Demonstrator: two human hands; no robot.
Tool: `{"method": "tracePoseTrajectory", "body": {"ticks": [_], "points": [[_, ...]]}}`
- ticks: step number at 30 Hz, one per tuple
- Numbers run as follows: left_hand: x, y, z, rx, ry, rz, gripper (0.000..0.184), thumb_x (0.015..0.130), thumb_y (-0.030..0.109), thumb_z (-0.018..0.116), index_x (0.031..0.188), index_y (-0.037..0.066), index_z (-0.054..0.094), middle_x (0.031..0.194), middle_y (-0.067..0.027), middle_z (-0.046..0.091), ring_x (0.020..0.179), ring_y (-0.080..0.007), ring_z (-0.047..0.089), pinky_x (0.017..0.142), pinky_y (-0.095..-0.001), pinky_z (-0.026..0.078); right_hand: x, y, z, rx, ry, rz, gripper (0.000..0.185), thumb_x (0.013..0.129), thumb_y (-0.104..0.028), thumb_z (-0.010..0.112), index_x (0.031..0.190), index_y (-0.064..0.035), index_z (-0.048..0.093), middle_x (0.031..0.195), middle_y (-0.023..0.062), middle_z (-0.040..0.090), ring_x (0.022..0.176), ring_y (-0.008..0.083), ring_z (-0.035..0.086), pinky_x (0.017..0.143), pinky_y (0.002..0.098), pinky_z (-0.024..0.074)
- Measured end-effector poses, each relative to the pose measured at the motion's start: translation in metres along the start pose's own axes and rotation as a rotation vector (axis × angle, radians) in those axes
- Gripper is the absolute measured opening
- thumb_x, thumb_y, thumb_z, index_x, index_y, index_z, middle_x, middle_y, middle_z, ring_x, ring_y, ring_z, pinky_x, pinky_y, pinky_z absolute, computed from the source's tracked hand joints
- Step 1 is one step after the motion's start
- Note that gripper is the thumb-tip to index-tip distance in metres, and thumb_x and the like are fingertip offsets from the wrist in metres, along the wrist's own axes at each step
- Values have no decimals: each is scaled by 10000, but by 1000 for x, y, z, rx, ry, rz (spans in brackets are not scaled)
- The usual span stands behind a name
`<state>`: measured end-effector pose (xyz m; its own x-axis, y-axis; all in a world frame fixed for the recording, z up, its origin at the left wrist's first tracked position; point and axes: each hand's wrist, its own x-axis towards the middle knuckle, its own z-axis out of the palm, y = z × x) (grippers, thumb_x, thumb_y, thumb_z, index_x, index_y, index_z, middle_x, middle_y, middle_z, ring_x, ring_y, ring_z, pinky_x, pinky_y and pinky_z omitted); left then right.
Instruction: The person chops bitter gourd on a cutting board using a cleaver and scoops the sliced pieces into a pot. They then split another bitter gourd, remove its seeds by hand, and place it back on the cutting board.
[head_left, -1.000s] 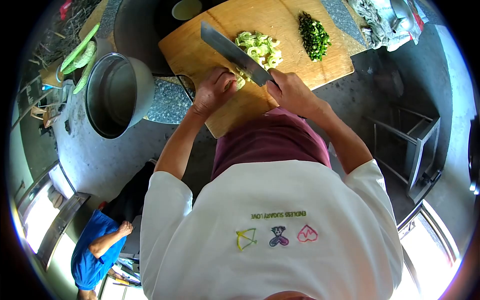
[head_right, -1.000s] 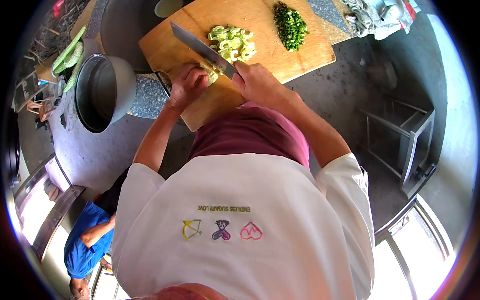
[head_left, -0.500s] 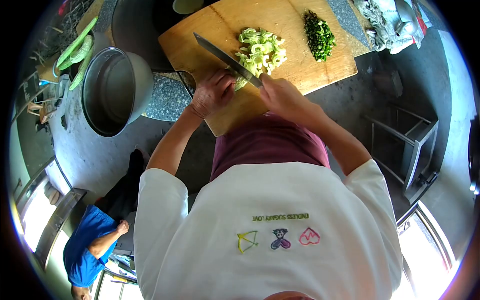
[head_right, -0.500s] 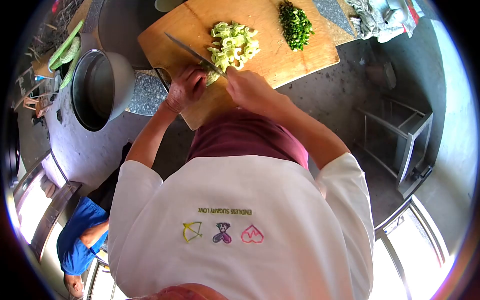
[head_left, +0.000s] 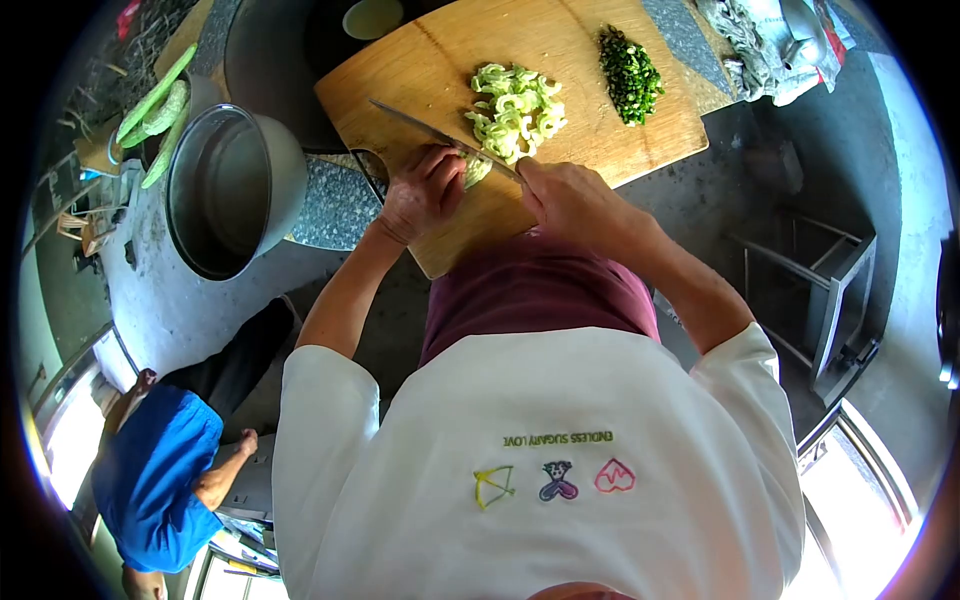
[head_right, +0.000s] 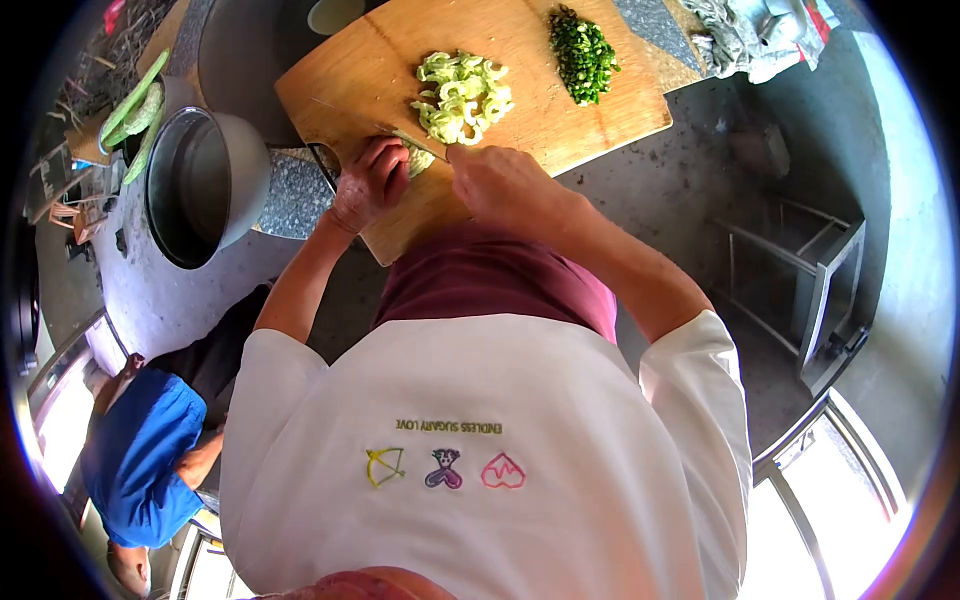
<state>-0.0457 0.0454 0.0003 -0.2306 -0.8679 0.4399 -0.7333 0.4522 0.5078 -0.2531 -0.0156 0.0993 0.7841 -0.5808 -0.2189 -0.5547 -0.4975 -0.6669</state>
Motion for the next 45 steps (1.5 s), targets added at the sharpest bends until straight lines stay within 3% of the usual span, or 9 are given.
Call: {"method": "tracePoseTrajectory", "body": {"ticks": [5, 15, 20, 24, 27, 30, 32, 39, 45], "points": [[-3, -2, 0, 16, -6, -14, 113, 735, 55, 577, 845, 41, 552, 859, -122, 550, 803, -311, 548, 692, -381, 471, 6, 3, 20, -65, -29, 73, 114, 811, -90, 447, 837, 20, 454, 634, 243, 563, 647, 409, 574, 571, 492, 442], [-3, 0, 2, 22, 16, -12, 140, 736, 90, 568, 868, 47, 583, 864, -102, 564, 774, -290, 545, 682, -370, 473, 9, -5, 1, -73, -107, 75, 133, 811, -85, 430, 893, 20, 435, 655, 245, 565, 640, 413, 565, 583, 505, 424], [-4, 0, 0, 26, -24, -24, 125, 735, 82, 577, 855, 45, 572, 850, -96, 554, 768, -289, 543, 669, -375, 472, 18, 11, 40, -27, 18, 75, 119, 826, -113, 450, 848, 4, 441, 618, 251, 531, 601, 415, 542, 567, 498, 411], [-5, 2, -3, 35, -41, -49, 138, 730, 99, 576, 862, 59, 585, 847, -94, 561, 766, -275, 549, 673, -367, 481, 18, 12, 30, -37, 44, 57, 118, 829, -113, 448, 858, 1, 444, 627, 252, 534, 610, 419, 541, 574, 502, 408], [-3, 1, 2, 18, 57, 14, 104, 731, 73, 586, 833, 51, 575, 828, -89, 556, 761, -291, 537, 657, -379, 469, 11, 2, 16, -33, -7, 58, 119, 829, -112, 452, 854, 4, 442, 623, 251, 534, 607, 423, 537, 567, 503, 406], [-6, 1, 1, 24, 8, -21, 111, 727, 69, 591, 836, 54, 575, 841, -89, 559, 764, -291, 538, 661, -379, 468, 13, 2, 24, -27, -73, 89, 133, 819, -102, 442, 873, 19, 446, 643, 244, 557, 642, 426, 551, 586, 508, 418], [-3, 1, -1, 57, 14, 1, 113, 725, 82, 588, 836, 60, 584, 853, -86, 565, 775, -278, 548, 668, -368, 480, 21, 13, 44, -17, 25, 36, 123, 816, -101, 449, 857, 15, 453, 637, 241, 556, 638, 428, 548, 574, 506, 416], [-3, 2, 0, -5, 40, -6, 120, 731, 73, 583, 850, 59, 580, 843, -90, 553, 769, -293, 531, 672, -375, 464, 14, 0, 11, 82, 0, 49, 119, 802, -94, 456, 854, 13, 453, 632, 243, 549, 639, 436, 543, 576, 515, 412], [-3, 2, -4, 82, -27, -3, 132, 708, 87, 580, 836, 55, 583, 852, -82, 558, 762, -269, 545, 644, -356, 480, 25, 15, 55, 63, 137, 27, 102, 806, -78, 464, 845, 14, 444, 625, 266, 516, 631, 440, 526, 558, 494, 401]]}}
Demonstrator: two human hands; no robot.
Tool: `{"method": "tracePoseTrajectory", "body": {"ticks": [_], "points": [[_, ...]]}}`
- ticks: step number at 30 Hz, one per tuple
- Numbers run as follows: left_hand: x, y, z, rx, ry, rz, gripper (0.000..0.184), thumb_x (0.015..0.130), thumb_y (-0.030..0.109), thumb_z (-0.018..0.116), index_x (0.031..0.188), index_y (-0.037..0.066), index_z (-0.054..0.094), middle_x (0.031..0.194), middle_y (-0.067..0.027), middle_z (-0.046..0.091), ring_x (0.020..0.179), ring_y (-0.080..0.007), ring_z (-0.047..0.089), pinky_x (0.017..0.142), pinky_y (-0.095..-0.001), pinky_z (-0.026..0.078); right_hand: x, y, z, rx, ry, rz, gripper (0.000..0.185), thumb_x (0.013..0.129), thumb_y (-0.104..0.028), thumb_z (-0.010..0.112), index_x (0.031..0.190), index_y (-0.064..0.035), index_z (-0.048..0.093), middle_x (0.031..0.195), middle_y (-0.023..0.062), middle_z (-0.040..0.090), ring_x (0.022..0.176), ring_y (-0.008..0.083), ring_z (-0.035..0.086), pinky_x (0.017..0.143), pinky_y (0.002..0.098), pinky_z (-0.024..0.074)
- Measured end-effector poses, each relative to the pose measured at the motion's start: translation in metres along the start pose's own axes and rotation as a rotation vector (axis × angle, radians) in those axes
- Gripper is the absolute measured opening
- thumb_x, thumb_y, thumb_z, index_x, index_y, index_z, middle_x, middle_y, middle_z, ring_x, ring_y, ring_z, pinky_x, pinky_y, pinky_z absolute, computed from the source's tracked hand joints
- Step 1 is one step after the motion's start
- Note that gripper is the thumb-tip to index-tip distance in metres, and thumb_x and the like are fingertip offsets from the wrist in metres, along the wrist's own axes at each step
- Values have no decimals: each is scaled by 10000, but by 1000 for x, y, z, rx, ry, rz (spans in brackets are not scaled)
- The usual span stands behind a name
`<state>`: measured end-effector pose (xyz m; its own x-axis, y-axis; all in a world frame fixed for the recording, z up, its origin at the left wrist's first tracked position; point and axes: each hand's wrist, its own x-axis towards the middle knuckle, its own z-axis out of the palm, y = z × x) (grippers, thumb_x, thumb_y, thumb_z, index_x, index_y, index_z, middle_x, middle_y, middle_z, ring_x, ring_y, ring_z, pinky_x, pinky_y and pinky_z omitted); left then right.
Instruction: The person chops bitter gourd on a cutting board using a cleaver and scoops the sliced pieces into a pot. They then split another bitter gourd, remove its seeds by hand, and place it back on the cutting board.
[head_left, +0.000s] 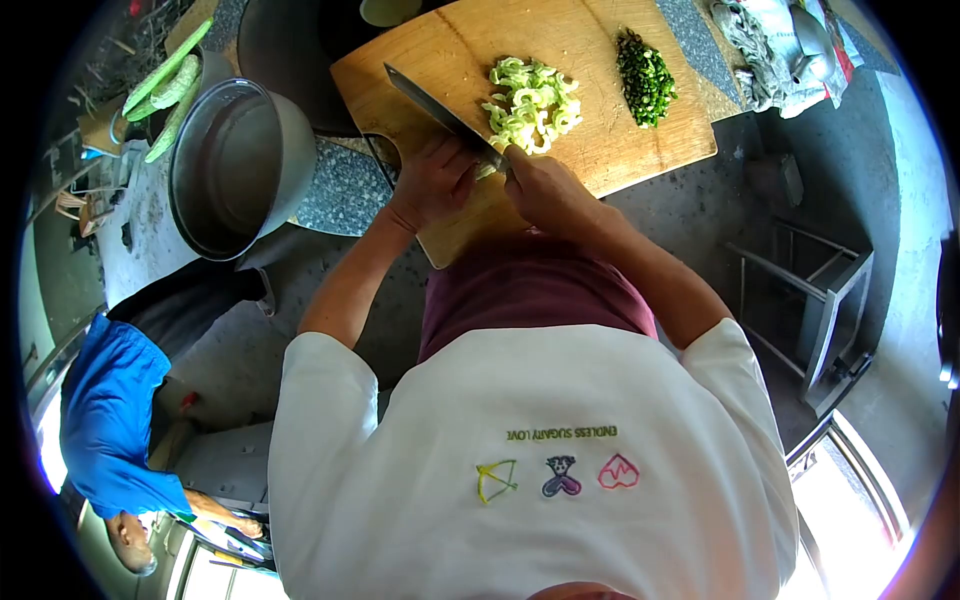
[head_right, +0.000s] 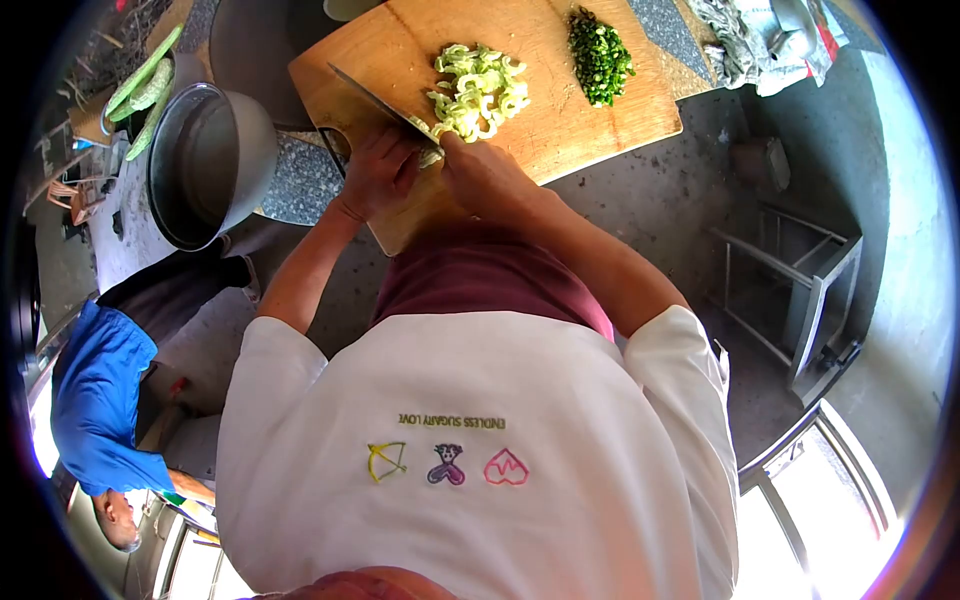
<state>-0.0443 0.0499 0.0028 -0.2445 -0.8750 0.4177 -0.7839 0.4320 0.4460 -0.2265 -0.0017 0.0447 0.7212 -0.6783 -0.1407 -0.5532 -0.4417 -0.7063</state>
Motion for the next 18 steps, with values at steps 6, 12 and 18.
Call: {"method": "tracePoseTrajectory", "body": {"ticks": [6, 12, 18], "points": [[0, -3, 5, -93, 18, -21, 121, 705, 68, 613, 810, 61, 553, 856, -89, 549, 801, -284, 531, 683, -365, 455, -2, 8, -27, -2, 24, -58, 108, 812, -87, 484, 835, 14, 453, 614, 248, 510, 614, 419, 528, 558, 472, 408], [-11, -3, 5, -72, 130, -95, 166, 693, 65, 641, 828, 86, 547, 920, -79, 551, 856, -287, 530, 724, -371, 452, -15, -7, -44, 11, -1, -56, 110, 798, -101, 480, 807, 5, 453, 602, 235, 531, 595, 411, 544, 550, 498, 424], [-15, 4, -3, -59, 27, -22, 149, 707, 93, 638, 833, 91, 558, 921, -77, 546, 866, -287, 522, 747, -386, 445, -16, -11, -36, -25, -32, -65, 113, 799, -107, 484, 829, -3, 452, 593, 233, 529, 589, 405, 546, 547, 497, 429]]}}
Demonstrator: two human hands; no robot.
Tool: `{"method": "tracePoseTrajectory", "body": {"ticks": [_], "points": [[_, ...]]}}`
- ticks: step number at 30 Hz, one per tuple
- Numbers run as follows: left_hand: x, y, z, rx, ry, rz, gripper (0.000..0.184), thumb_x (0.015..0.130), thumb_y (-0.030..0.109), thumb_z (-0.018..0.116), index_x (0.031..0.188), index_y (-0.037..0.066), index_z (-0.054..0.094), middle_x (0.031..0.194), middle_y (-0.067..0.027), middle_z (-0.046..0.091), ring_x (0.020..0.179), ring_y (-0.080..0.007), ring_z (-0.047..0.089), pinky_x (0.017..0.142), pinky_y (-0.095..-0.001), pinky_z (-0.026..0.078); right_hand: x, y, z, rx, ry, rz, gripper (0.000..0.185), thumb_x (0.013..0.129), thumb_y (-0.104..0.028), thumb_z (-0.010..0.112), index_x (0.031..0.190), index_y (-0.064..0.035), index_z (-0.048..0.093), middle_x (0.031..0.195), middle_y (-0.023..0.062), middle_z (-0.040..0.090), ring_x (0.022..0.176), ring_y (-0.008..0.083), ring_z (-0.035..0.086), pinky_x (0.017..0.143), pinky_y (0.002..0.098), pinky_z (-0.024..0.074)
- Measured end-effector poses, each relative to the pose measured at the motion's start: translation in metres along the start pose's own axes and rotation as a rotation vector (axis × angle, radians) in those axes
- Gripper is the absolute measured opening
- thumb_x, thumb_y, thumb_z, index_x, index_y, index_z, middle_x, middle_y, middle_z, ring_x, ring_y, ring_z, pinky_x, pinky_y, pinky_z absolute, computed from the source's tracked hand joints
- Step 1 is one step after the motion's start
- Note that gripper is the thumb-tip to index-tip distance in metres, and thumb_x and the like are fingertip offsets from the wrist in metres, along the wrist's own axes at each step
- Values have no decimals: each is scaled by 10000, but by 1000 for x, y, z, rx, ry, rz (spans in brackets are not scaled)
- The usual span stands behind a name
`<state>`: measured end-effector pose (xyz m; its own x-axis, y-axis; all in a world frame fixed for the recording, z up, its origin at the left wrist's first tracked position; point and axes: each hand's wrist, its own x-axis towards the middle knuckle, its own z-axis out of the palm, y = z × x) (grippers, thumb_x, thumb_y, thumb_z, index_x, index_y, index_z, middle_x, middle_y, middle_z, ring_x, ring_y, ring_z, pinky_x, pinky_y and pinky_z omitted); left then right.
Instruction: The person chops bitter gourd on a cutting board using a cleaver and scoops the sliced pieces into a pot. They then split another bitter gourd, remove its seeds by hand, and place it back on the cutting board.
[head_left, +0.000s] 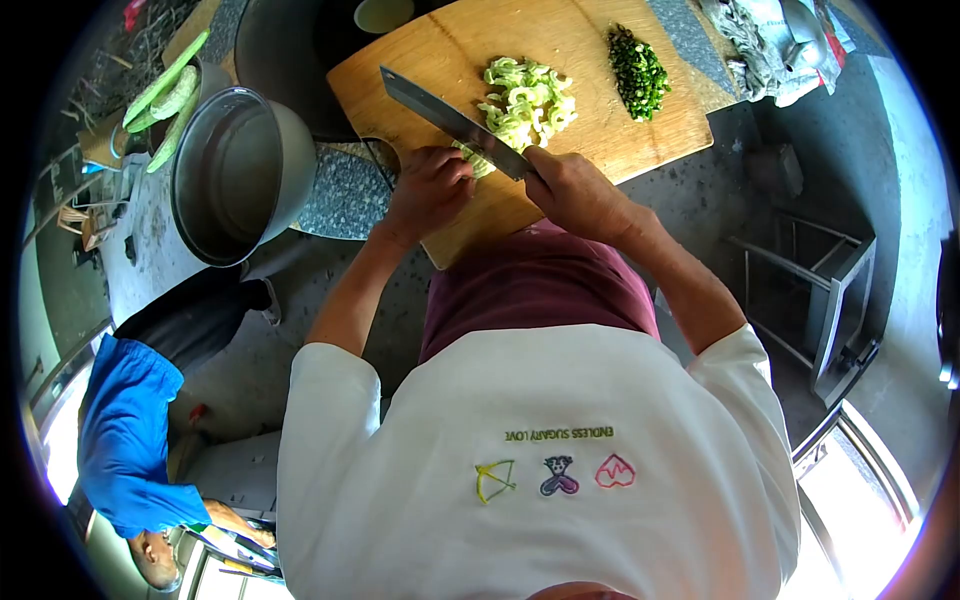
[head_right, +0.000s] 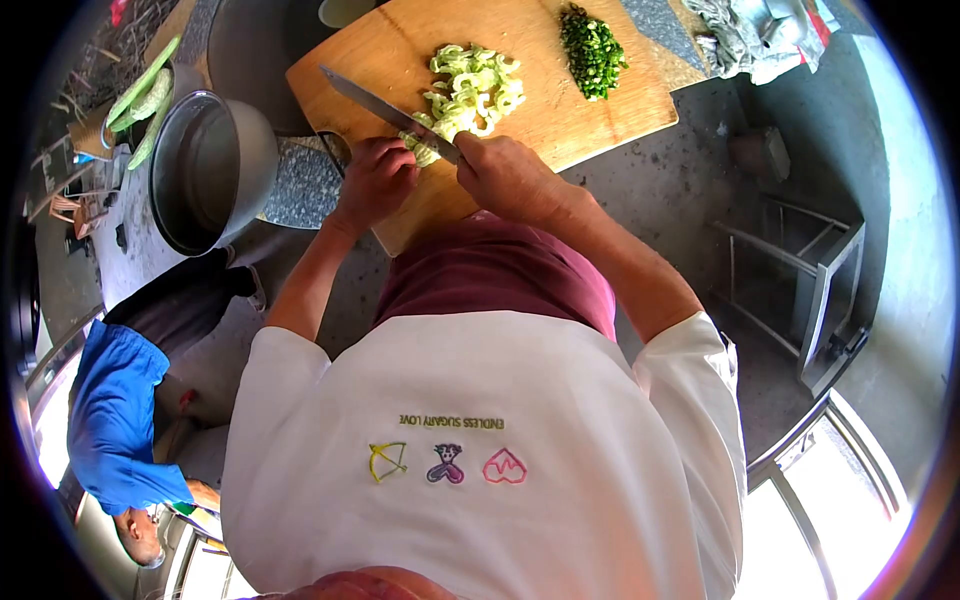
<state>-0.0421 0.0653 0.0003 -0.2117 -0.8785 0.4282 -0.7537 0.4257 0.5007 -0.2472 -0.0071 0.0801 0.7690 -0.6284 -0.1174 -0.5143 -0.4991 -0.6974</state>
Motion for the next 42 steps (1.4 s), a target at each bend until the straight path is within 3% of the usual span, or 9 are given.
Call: {"method": "tracePoseTrajectory", "body": {"ticks": [7, 9, 20, 22, 24, 30, 42], "points": [[0, -2, 4, -13, -4, -8, 119, 722, 84, 622, 828, 75, 569, 891, -77, 552, 848, -287, 530, 732, -381, 455, -1, -5, 17, -84, -54, 102, 107, 820, -88, 464, 871, 1, 434, 592, 224, 530, 585, 411, 541, 533, 496, 414], [0, -4, 4, -7, -39, 3, 105, 717, 77, 608, 811, 49, 573, 857, -82, 562, 787, -268, 535, 687, -350, 467, 5, -5, 25, -87, -98, 146, 130, 803, -86, 436, 893, 7, 431, 657, 250, 568, 642, 418, 568, 581, 516, 430], [-1, -2, 6, -15, 18, 5, 112, 740, 73, 603, 848, 60, 576, 861, -88, 560, 804, -274, 550, 696, -367, 470, 4, -19, 0, -98, -189, 126, 109, 807, -73, 427, 874, 12, 435, 654, 244, 567, 660, 406, 571, 596, 500, 433], [-3, -2, 6, -16, 43, 10, 112, 741, 73, 601, 851, 60, 579, 860, -89, 561, 804, -274, 549, 695, -365, 470, 4, -12, 16, -131, -141, 120, 113, 814, -82, 428, 875, 13, 436, 645, 237, 566, 647, 404, 569, 588, 501, 431], [-4, 0, 4, -31, -65, -92, 112, 739, 71, 600, 849, 60, 581, 867, -87, 565, 822, -273, 549, 702, -360, 470, 9, -10, 26, -92, -144, 138, 116, 814, -85, 432, 876, 13, 436, 640, 234, 565, 642, 402, 567, 583, 499, 432], [-2, -1, 6, -26, 32, -6, 118, 739, 73, 601, 855, 56, 583, 880, -90, 572, 821, -277, 555, 704, -362, 475, 11, -10, 11, -120, -88, 69, 114, 811, -87, 439, 874, 8, 432, 626, 223, 563, 620, 397, 566, 559, 493, 434], [-1, -1, 6, -1, 27, -4, 127, 723, 80, 609, 847, 59, 591, 868, -75, 577, 798, -277, 554, 691, -370, 477, 11, -5, 24, -112, -91, 92, 138, 799, -79, 454, 898, 13, 425, 626, 229, 562, 619, 400, 566, 564, 492, 437]]}}
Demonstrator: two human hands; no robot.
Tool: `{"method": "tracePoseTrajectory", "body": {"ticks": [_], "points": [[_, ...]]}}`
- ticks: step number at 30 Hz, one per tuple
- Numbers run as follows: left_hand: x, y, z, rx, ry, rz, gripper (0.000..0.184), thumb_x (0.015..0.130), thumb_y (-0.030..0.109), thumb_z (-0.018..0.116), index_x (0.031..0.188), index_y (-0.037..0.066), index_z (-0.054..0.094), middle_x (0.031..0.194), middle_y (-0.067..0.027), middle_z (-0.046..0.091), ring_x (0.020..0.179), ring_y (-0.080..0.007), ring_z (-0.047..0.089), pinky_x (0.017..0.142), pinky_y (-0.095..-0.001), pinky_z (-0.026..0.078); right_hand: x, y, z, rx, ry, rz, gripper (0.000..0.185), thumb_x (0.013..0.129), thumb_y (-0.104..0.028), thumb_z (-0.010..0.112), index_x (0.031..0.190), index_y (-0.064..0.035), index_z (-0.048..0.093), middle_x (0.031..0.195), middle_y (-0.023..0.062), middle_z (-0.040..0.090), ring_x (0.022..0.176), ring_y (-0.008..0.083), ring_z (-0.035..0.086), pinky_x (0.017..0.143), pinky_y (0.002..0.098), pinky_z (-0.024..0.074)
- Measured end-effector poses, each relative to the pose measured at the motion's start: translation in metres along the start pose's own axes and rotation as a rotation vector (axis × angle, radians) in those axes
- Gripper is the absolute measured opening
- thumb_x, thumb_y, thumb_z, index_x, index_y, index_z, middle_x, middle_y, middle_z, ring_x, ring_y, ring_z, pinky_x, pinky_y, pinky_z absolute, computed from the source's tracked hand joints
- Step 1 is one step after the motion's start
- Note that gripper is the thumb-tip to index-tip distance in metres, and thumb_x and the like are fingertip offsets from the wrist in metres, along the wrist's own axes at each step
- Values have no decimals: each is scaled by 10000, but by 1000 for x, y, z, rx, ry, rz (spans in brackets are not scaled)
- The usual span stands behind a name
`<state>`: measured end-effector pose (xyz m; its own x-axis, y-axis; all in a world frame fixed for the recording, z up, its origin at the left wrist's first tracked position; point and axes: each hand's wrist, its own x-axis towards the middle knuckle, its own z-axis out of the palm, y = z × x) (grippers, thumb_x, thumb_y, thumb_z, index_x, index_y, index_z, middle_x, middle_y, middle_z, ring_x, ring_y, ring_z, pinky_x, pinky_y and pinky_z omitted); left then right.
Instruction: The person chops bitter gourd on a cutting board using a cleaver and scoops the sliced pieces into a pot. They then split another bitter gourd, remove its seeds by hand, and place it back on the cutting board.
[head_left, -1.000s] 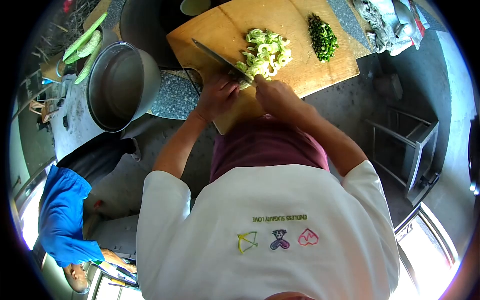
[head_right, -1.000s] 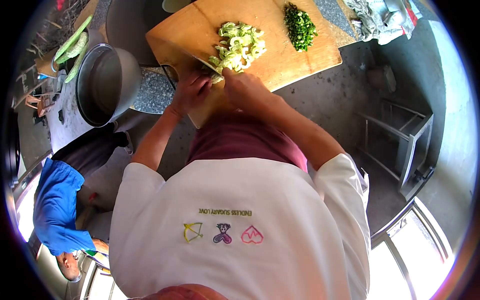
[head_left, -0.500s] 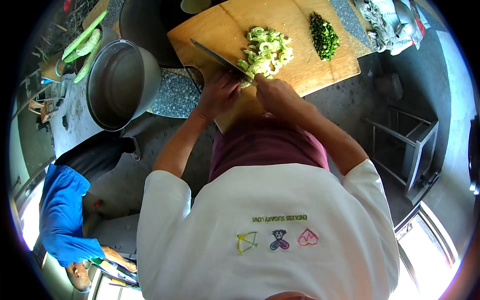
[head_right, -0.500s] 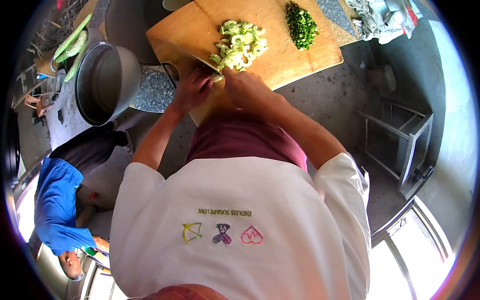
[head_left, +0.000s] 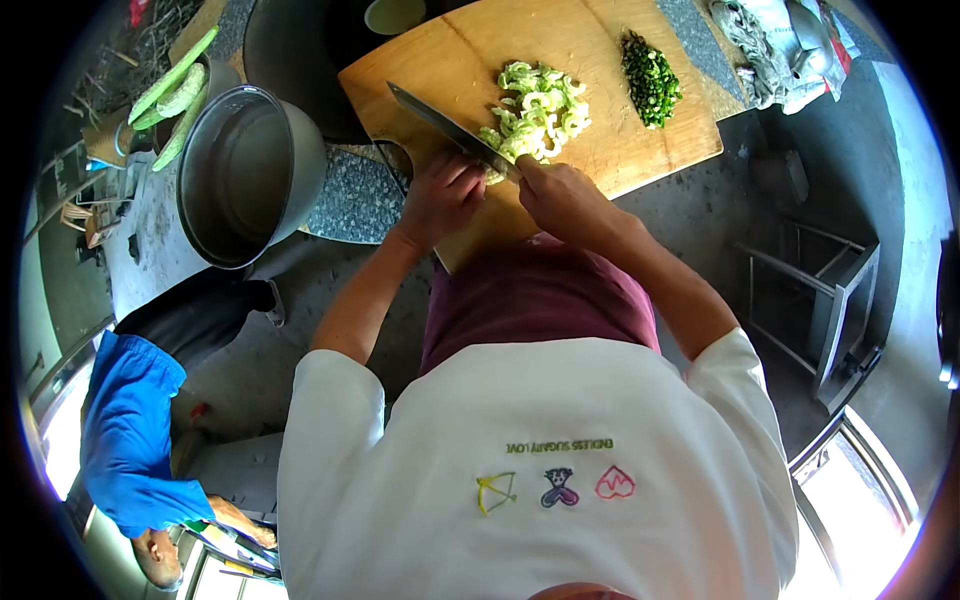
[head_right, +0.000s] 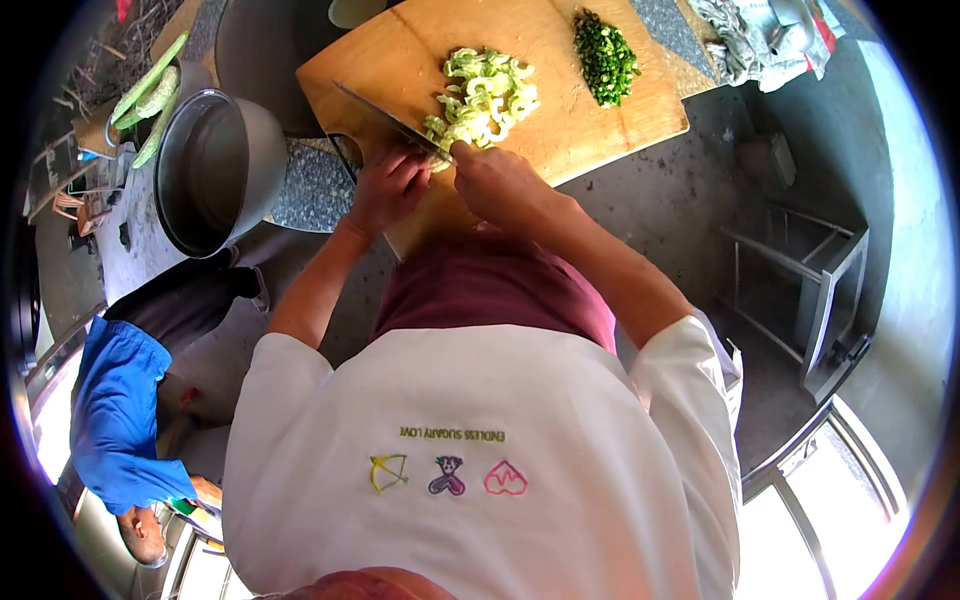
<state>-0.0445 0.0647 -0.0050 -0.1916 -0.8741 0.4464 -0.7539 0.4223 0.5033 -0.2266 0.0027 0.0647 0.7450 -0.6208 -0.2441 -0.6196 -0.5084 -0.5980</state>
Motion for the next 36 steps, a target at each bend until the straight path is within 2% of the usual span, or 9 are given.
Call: {"method": "tracePoseTrajectory", "body": {"ticks": [4, 11, 13, 18, 21, 26, 28, 31, 36], "points": [[1, -1, 1, -8, 31, 29, 125, 722, 74, 608, 846, 61, 593, 865, -76, 576, 782, -277, 550, 672, -368, 476, -10, -5, -14, 88, 30, -48, 118, 816, -90, 469, 873, 8, 437, 577, 231, 523, 572, 415, 536, 526, 499, 407], [-1, 0, 0, 0, -25, -14, 102, 726, 73, 607, 825, 58, 584, 855, -79, 573, 776, -279, 557, 667, -355, 485, 6, 1, 13, 78, 72, 1, 132, 795, -94, 476, 871, 7, 440, 615, 234, 553, 603, 414, 557, 556, 500, 429], [0, 2, -1, -5, -16, -13, 102, 725, 70, 608, 823, 58, 584, 848, -80, 573, 772, -278, 558, 660, -354, 486, 6, 5, 7, 78, 118, -60, 120, 802, -98, 470, 855, 8, 452, 619, 238, 554, 595, 421, 552, 557, 504, 428], [3, 1, -2, -9, 49, 46, 94, 725, 70, 605, 817, 59, 586, 827, -76, 570, 752, -271, 562, 624, -362, 478, -5, 1, -10, 149, 57, -38, 114, 811, -93, 465, 861, 8, 449, 619, 247, 541, 603, 432, 540, 550, 505, 415], [-1, 0, 0, 26, -7, 1, 112, 712, 82, 578, 823, 65, 579, 847, -61, 568, 753, -258, 550, 650, -350, 487, -3, 3, 9, 149, 78, -36, 123, 816, -88, 468, 882, 11, 436, 614, 252, 527, 605, 436, 527, 540, 499, 403], [3, 1, -4, -6, -1, 16, 92, 722, 65, 604, 812, 59, 586, 845, -76, 574, 748, -265, 560, 630, -357, 479, 12, 8, 15, 163, 126, -28, 120, 823, -100, 474, 852, 11, 439, 615, 245, 521, 597, 433, 518, 542, 487, 403], [2, 1, -3, -4, 2, 13, 93, 719, 63, 604, 810, 59, 586, 846, -77, 573, 749, -266, 559, 633, -356, 480, 8, 14, 4, 151, 140, -133, 122, 823, -108, 487, 827, 10, 455, 616, 240, 515, 588, 425, 514, 540, 473, 403], [1, 0, 0, -10, 45, 36, 92, 716, 65, 604, 807, 58, 586, 851, -81, 571, 747, -269, 557, 641, -357, 481, -3, 7, -13, 275, 115, -116, 123, 820, -110, 495, 826, 12, 475, 619, 238, 513, 582, 416, 513, 534, 461, 402], [0, 0, -2, 18, -1, 16, 89, 714, 66, 605, 797, 49, 578, 846, -87, 566, 758, -274, 559, 651, -363, 484, 5, 13, 15, 272, 110, -71, 132, 816, -104, 491, 876, 14, 482, 620, 248, 519, 573, 418, 516, 528, 459, 404]]}}
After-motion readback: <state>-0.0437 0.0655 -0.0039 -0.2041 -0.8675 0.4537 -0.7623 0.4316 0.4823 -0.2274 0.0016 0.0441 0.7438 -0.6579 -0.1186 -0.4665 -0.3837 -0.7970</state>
